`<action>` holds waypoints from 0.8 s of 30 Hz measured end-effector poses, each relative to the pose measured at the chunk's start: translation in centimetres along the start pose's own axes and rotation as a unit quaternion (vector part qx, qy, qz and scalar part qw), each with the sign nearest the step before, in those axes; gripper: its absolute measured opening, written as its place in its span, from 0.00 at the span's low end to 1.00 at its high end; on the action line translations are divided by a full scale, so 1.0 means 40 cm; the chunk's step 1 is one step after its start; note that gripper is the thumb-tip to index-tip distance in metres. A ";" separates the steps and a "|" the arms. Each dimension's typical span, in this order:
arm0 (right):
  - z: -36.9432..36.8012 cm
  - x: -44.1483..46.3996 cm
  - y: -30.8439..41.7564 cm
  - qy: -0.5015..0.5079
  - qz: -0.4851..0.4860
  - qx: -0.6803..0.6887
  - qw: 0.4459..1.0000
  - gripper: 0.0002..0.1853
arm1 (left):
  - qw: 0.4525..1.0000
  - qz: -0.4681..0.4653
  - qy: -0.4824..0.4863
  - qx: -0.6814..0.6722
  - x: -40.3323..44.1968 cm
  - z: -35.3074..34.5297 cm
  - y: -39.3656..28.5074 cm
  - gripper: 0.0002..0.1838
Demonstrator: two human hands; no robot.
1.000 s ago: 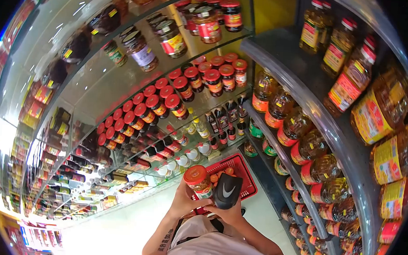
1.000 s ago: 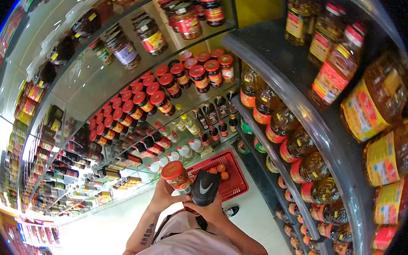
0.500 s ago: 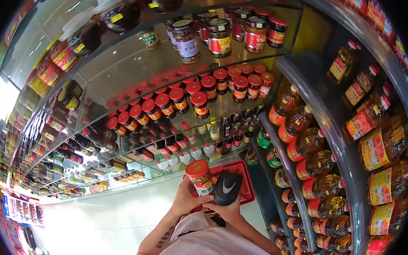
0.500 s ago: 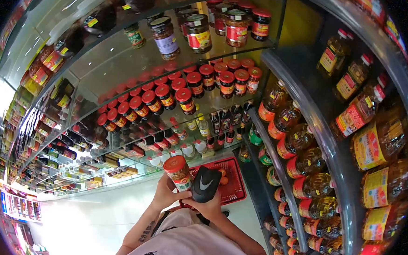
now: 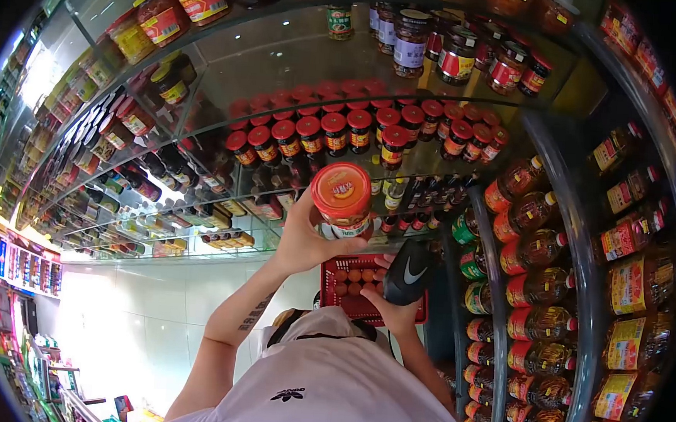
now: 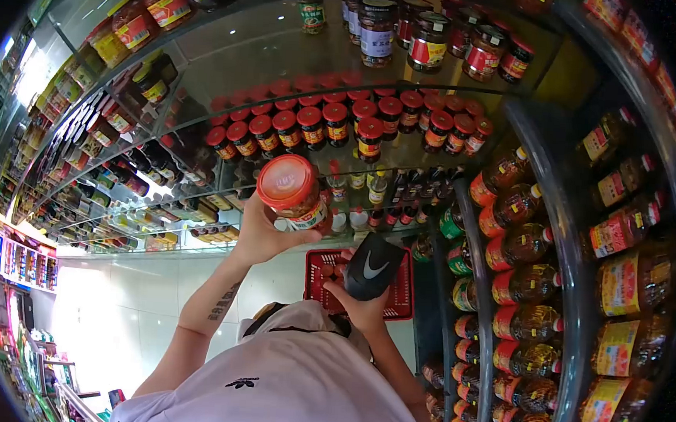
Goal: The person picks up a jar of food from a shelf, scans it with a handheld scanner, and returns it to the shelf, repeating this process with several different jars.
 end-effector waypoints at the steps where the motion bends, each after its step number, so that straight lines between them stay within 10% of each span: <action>1: -0.009 -0.001 0.007 -0.010 0.014 0.031 0.999 0.38 | 1.000 -0.009 -0.005 0.007 0.002 0.006 0.000 0.44; 24: 0.021 -0.112 -0.001 -0.090 -0.003 -0.001 0.996 0.37 | 0.994 -0.045 -0.054 0.079 0.280 0.246 -0.089 0.31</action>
Point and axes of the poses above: each hand's wrist, its own x-axis towards the middle knuckle, its own z-axis out of the back of the hand, y = z × x, the point moved 3 cm from there along x, towards the middle knuckle, and after that the axes turned 13 degrees about x, right-handed, at the moved point
